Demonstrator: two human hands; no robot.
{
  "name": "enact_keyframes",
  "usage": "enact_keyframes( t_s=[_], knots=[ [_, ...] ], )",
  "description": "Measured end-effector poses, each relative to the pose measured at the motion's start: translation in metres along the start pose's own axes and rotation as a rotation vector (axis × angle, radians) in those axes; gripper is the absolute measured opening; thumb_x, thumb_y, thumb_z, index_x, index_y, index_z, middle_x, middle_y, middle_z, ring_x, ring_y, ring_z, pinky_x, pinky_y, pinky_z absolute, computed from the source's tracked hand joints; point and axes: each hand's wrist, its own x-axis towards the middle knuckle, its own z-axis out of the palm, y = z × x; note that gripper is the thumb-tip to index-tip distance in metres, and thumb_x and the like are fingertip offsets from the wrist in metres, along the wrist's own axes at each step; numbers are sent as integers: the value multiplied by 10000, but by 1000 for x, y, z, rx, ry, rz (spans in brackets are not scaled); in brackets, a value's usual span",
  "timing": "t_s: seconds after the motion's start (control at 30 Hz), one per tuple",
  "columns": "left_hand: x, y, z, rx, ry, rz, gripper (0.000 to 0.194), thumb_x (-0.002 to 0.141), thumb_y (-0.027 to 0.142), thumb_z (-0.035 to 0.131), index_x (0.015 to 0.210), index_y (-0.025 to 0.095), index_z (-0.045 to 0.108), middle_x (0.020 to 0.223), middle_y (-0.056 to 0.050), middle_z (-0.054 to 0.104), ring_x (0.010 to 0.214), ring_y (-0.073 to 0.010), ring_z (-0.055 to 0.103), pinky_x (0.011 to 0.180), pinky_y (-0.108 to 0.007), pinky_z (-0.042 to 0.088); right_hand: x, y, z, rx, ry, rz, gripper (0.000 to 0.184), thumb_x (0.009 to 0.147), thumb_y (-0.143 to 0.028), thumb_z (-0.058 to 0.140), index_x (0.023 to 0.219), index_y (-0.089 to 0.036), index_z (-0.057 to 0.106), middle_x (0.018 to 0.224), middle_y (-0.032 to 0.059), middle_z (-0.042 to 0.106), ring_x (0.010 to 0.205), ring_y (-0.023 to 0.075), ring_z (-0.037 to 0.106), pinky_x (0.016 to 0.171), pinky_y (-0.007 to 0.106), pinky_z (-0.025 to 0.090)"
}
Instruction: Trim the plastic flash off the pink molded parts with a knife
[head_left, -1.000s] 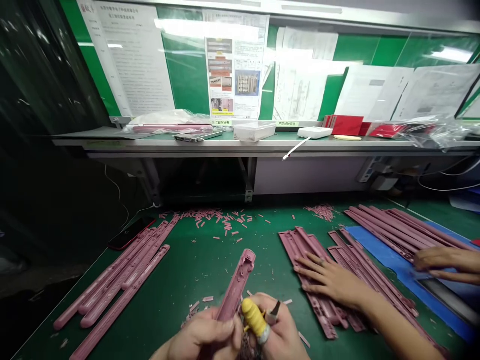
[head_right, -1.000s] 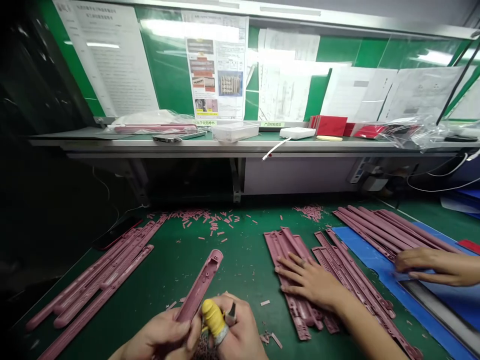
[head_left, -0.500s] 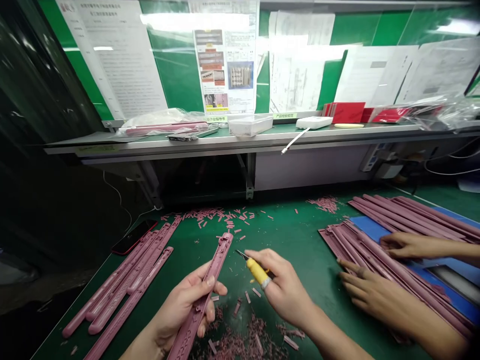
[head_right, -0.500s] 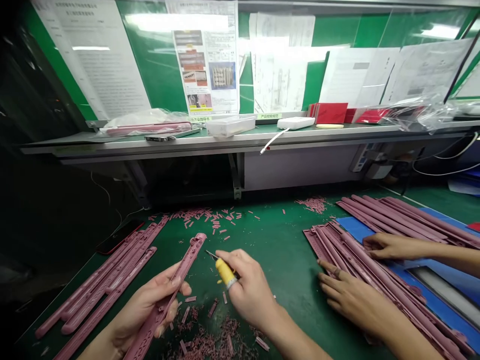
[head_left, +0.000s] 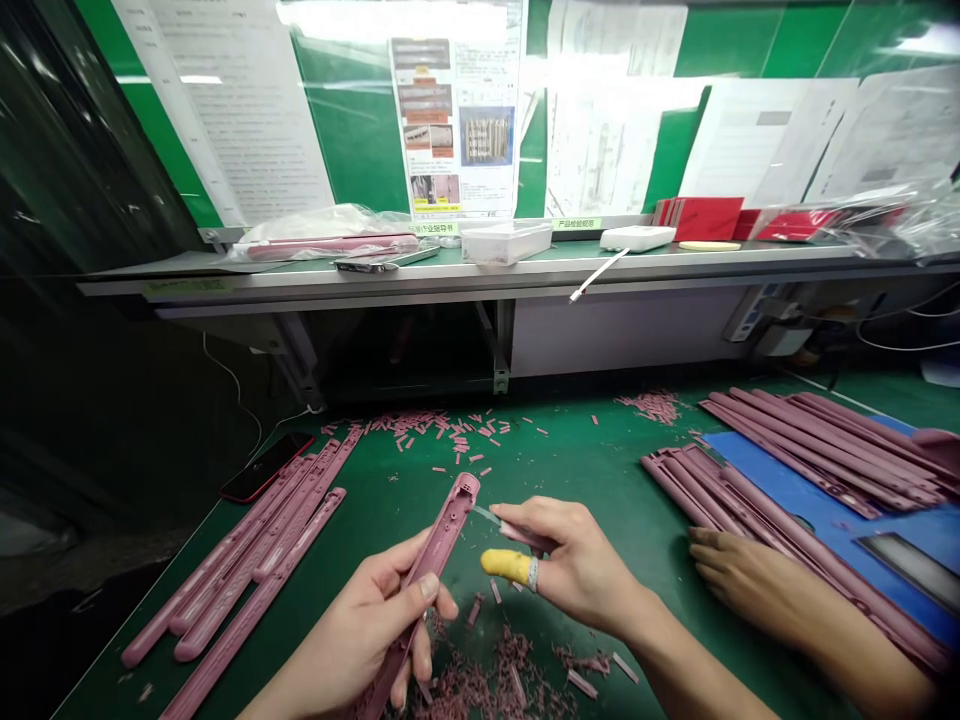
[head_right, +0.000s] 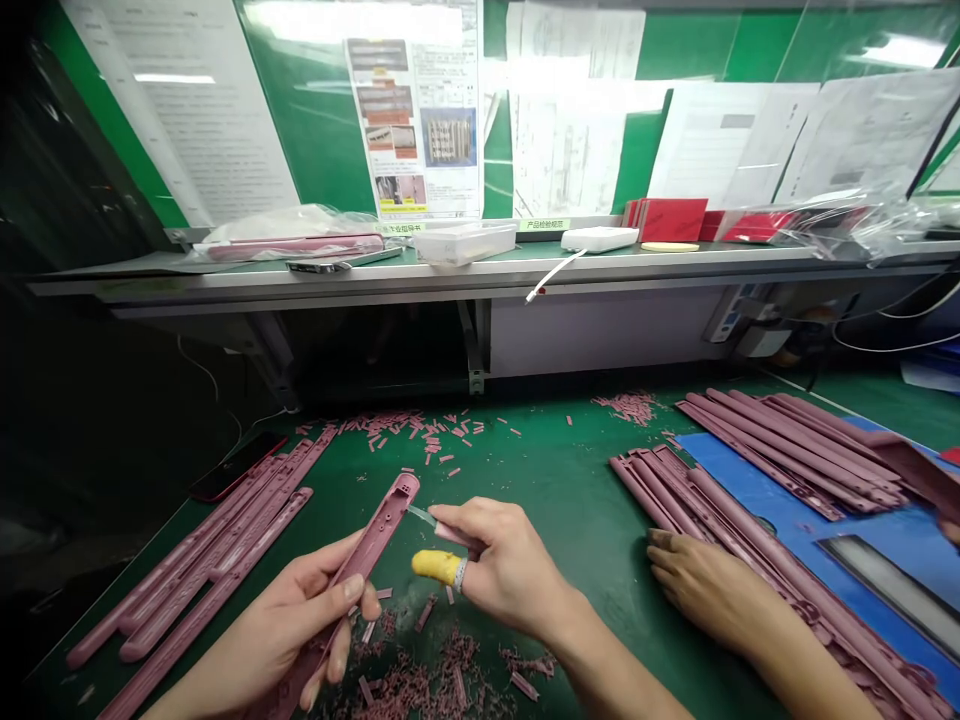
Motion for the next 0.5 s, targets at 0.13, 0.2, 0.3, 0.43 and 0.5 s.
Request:
enact_keyframes(
  t_s=[0.13,0.2,0.3,0.43,0.5],
  knots=[
    [-8,4,4,116,44,31,612,881,427,559,1424,241,347,917,-52,620,514,-83,570,386,-171,456,7,3,-14,209,-120,33,258,812,-303,694,1024,-166,742,630,-14,571,565,83,458,550,212,387],
    [-13,7,8,160,58,23,623,882,452,544,1434,249,337,919,-47,616,519,-81,555,396,-175,448,10,9,-16,392,-204,78,248,793,-292,712,988,-144,750,598,-24,551,544,72,448,533,202,396],
    [-19,13,11,222,100,8,625,885,471,524,1446,275,328,917,-39,616,534,-83,547,416,-178,439,13,19,-15,720,-245,254,302,698,-328,787,922,-130,742,600,-13,594,486,73,494,447,187,427],
    [-23,15,7,320,99,11,603,911,457,480,1465,317,289,954,-40,626,583,-95,558,458,-188,449,16,27,-11,972,-353,509,343,698,-376,777,899,-107,709,699,68,700,405,75,542,309,143,379],
    [-23,14,5,374,94,17,592,920,452,460,1469,329,275,968,-40,636,601,-102,568,466,-186,453,17,32,-9,1064,-507,587,364,758,-410,716,891,-72,702,687,97,709,347,69,514,263,138,338]
  ],
)
